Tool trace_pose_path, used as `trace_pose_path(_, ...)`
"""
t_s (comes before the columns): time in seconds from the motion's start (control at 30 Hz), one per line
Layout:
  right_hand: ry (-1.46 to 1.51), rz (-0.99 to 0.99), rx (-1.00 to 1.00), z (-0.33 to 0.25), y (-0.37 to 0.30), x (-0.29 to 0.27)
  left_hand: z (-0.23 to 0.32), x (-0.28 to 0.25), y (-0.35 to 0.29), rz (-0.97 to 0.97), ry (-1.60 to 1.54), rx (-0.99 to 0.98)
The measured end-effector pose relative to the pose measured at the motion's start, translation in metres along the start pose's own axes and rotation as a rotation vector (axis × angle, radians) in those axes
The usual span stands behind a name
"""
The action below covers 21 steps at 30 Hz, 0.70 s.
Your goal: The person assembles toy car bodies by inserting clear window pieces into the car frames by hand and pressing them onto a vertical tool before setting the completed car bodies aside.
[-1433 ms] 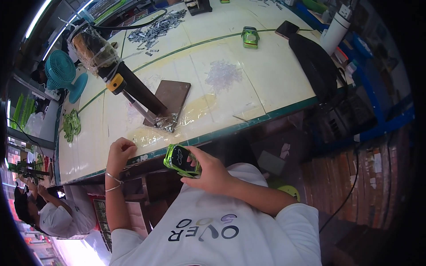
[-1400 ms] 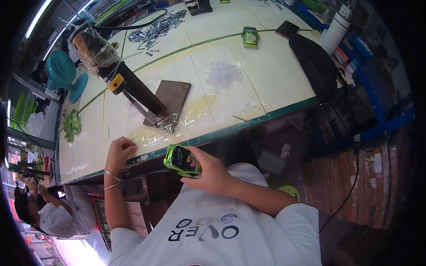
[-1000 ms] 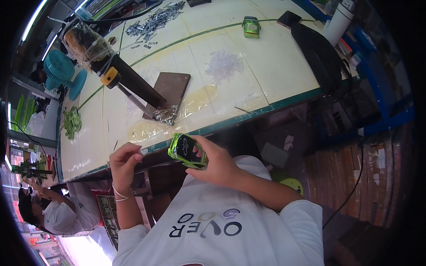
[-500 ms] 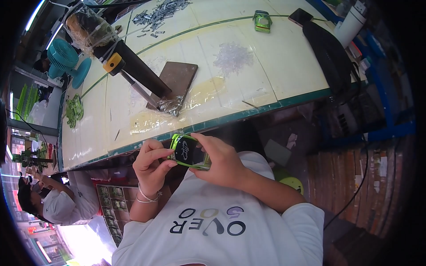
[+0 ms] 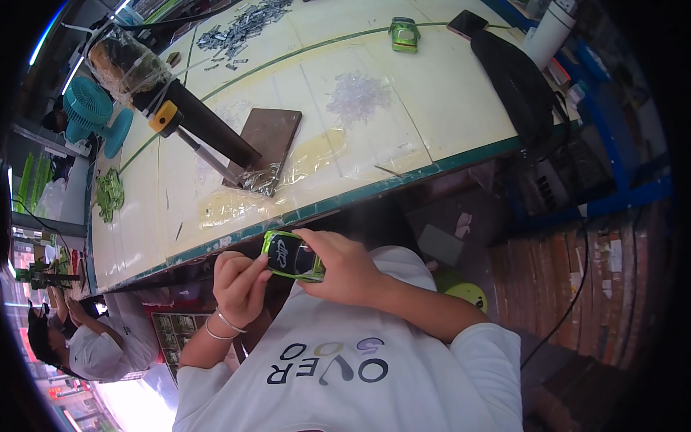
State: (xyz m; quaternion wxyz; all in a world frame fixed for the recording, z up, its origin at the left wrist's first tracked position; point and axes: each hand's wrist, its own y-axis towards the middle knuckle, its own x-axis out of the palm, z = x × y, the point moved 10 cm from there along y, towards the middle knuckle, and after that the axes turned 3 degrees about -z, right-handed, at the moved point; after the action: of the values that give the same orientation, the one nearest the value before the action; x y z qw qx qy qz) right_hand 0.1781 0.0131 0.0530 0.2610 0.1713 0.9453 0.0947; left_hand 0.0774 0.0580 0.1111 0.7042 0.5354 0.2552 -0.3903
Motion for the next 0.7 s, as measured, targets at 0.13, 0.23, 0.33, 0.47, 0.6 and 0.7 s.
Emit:
trace_pose_path(0.13, -0.192, 0.139, -0.136, -0.018, 0.011, -0.010, -0.058, 0.026, -0.037, 0.430, -0.893, -0.671)
trace_pose_path(0.23, -0.257, 0.054, -0.088, -0.012, 0.013, -0.010, -0.060, 0.069, -0.042, 0.469, -1.618, -0.892)
trace_pose_path(0.33, -0.145, -0.112, -0.096, -0.001, 0.021, -0.016, -0.063, 0.082, -0.059, 0.426, -1.557, -0.936)
trace_pose_path(0.47, -0.400, 0.361, 0.145, 0.060, 0.054, -0.108, -0.064, 0.091, -0.080, 0.347, -1.605, -1.048)
trace_pose_path(0.6, -0.587, 0.282, 0.490, 0.116, 0.081, -0.131, -0.066, 0.094, -0.087, 0.350, -1.618, -1.106)
trace_pose_path(0.7, -0.619, 0.267, 0.526, 0.124, 0.085, -0.133, -0.065, 0.095, -0.087, 0.366, -1.619, -1.110)
